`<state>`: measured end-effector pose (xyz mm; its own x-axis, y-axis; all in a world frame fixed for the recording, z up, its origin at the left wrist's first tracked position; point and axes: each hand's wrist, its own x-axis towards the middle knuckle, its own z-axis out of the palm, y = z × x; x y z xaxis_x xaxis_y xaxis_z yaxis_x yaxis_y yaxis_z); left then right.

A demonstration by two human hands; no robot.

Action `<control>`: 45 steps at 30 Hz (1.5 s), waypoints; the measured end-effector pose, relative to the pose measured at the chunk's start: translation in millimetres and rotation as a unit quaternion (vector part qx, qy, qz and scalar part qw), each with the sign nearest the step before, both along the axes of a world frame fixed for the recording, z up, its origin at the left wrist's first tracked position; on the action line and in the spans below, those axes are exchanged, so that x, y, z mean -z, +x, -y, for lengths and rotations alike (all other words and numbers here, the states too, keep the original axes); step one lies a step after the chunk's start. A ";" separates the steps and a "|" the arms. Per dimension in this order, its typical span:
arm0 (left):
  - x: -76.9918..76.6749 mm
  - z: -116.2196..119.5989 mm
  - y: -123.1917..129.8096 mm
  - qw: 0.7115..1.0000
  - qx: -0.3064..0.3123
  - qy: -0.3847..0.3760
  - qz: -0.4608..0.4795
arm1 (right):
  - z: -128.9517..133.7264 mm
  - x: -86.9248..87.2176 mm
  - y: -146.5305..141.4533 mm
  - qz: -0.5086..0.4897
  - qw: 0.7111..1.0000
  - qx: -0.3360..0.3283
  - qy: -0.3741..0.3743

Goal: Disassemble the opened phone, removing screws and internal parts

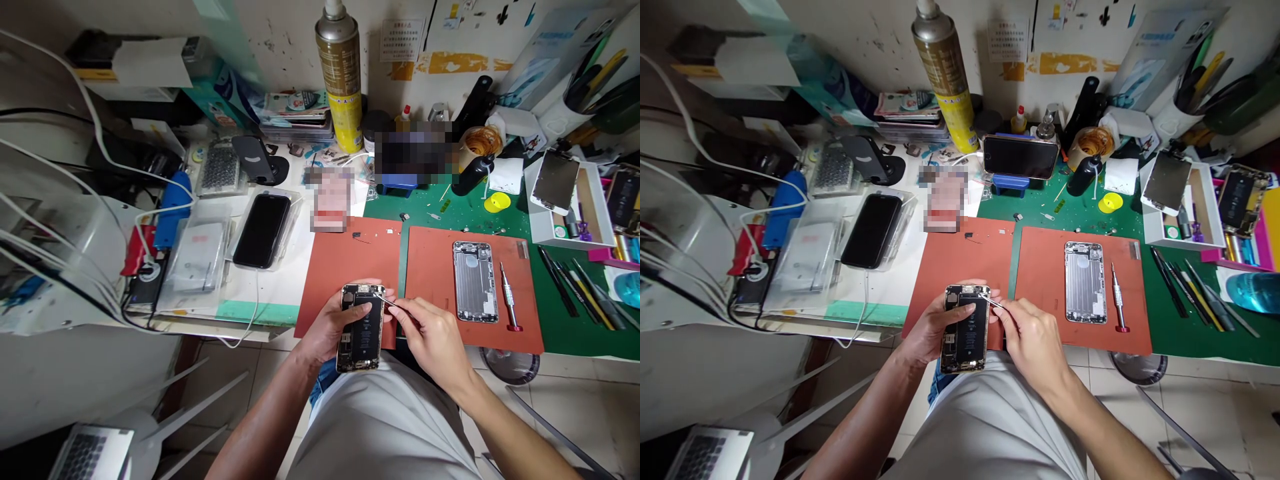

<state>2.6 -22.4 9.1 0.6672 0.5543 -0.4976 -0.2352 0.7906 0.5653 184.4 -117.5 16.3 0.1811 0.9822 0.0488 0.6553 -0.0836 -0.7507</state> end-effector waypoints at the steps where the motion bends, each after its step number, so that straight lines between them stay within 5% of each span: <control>1: 0.5 0.0 -0.2 1.000 0.000 -0.001 -0.001 | 0.7 0.7 -0.3 0.021 1.000 0.002 0.004; 6: 3.0 0.3 -2.7 1.000 0.008 -0.002 -0.006 | 2.1 3.3 -3.8 0.109 0.993 0.002 0.041; 19: 1.6 -1.3 -3.0 1.000 0.013 -0.001 0.002 | 5.9 20.1 -6.5 0.112 0.983 0.007 0.144; 28: -0.2 1.1 -0.4 1.000 -0.016 -0.014 -0.018 | 2.5 8.6 -13.2 0.050 0.996 0.021 0.073; 37: -2.9 -0.1 -1.1 1.000 -0.005 -0.019 -0.017 | 2.7 12.0 8.4 0.131 0.984 -0.059 0.107; 45: -2.9 0.7 -2.1 1.000 -0.002 -0.025 -0.018 | 2.4 14.2 -1.8 0.120 0.986 -0.009 0.117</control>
<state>0.4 -23.1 12.0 0.6456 0.5313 -0.5486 -0.2192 0.8170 0.5333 182.6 -120.0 2.1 0.1188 0.9419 0.3142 0.8164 0.0874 -0.5709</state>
